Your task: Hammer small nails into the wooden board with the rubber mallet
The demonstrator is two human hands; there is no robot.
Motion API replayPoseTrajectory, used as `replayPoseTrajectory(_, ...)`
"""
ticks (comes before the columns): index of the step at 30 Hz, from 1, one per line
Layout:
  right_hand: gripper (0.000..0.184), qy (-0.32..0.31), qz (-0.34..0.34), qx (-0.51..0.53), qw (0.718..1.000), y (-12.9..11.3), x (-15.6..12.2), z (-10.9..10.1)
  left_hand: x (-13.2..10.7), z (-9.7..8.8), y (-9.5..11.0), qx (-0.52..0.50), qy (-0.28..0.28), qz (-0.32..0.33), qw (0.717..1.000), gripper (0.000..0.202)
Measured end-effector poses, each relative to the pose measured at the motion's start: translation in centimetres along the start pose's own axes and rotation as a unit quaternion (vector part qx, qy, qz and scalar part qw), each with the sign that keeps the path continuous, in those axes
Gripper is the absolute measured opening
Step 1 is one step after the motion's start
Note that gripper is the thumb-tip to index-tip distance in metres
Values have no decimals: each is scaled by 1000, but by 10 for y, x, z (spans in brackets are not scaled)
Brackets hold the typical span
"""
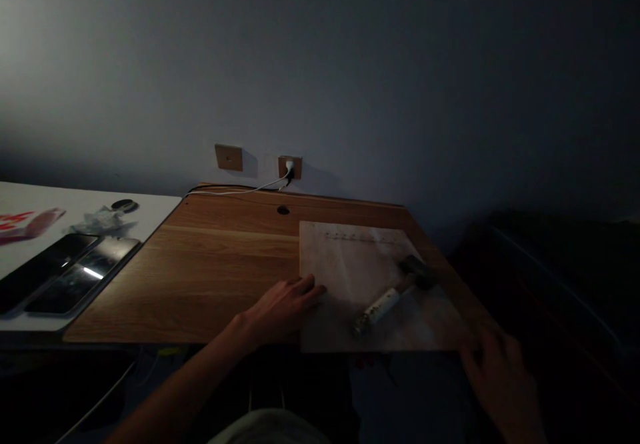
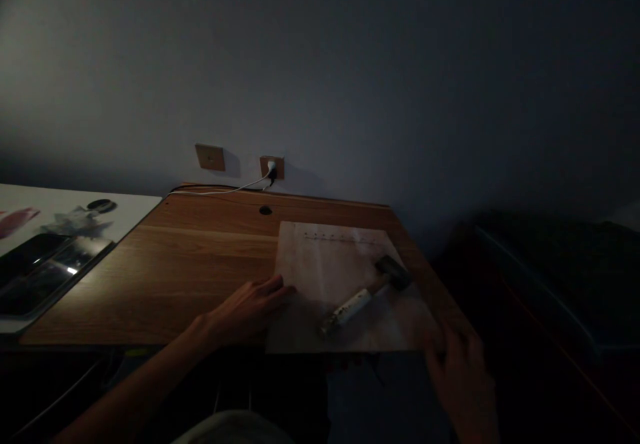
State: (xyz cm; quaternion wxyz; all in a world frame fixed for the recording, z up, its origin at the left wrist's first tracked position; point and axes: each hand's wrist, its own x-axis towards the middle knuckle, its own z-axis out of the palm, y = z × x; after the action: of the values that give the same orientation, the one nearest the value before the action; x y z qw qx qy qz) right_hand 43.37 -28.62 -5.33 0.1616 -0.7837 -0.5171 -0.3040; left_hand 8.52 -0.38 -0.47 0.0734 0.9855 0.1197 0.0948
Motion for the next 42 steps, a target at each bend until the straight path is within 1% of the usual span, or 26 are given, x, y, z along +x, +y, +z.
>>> replayPoseTrajectory(1, 40, -24, -39, -20, 999, -14, -4, -1, -14, -1, -8, -2, 11, -14, 1000, 34)
replayPoseTrajectory(2, 39, -42, -68, -20, 997, -27, -9, -3, -29, -2, -17, -6, 31, -36, 999, 35)
replayPoseTrajectory(5, 44, -44, -155, -39, 986, -60, -23, -5, -74, -6, -44, -24, 86, -95, 991, 34)
replayPoseTrajectory(7, 41, -24, -184, -20, 982, -74, -27, -4, -100, -11, -56, -27, 117, -125, 985, 33)
replayPoseTrajectory(10, 31, -17, -163, 64, 984, -87, -18, 1, -130, -18, -64, -26, 157, -148, 976, 31)
replayPoseTrajectory(13, 25, -25, -120, 141, 982, -103, 10, 6, -143, -24, -67, -40, 173, -169, 970, 31)
replayPoseTrajectory(15, 27, -12, -85, 167, 982, -118, 38, 8, -140, -27, -73, -36, 176, -179, 967, 30)
replayPoseTrajectory(17, 29, -8, -58, 184, 981, -135, 72, 13, -127, -31, -86, -20, 180, -188, 965, 29)
replayPoseTrajectory(18, 30, -20, -55, 194, 979, -143, 92, 17, -117, -33, -95, -14, 181, -192, 964, 28)
replayPoseTrajectory(20, 28, -71, -65, 226, 969, -159, 132, 28, -92, -38, -116, -9, 182, -204, 962, 26)
replayPoseTrajectory(21, 26, -100, -63, 228, 966, -166, 152, 35, -79, -41, -127, -11, 172, -204, 964, 26)
replayPoseTrajectory(22, 24, -146, -70, 217, 963, -172, 171, 43, -66, -43, -136, -15, 162, -198, 967, 24)
replayPoseTrajectory(23, 21, -171, -84, 215, 958, -177, 188, 51, -55, -45, -145, -18, 154, -195, 968, 23)
replayPoseTrajectory(26, 16, -214, -113, 202, 949, -187, 224, 74, -32, -46, -163, -13, 123, -181, 976, 22)
replayPoseTrajectory(28, 15, -236, -122, 188, 946, -191, 235, 86, -26, -45, -169, -7, 108, -173, 979, 22)
replayPoseTrajectory(31, 15, -259, -128, 170, 942, -194, 241, 98, -23, -43, -173, -13, 109, -162, 981, 20)
replayPoseTrajectory(37, 19, -283, -128, 159, 937, -195, 240, 106, -21, -39, -175, -52, 112, -153, 981, 14)
replayPoseTrajectory(42, 16, -277, -120, 167, 939, -196, 236, 110, -23, -26, -180, -99, 138, -176, 970, 17)
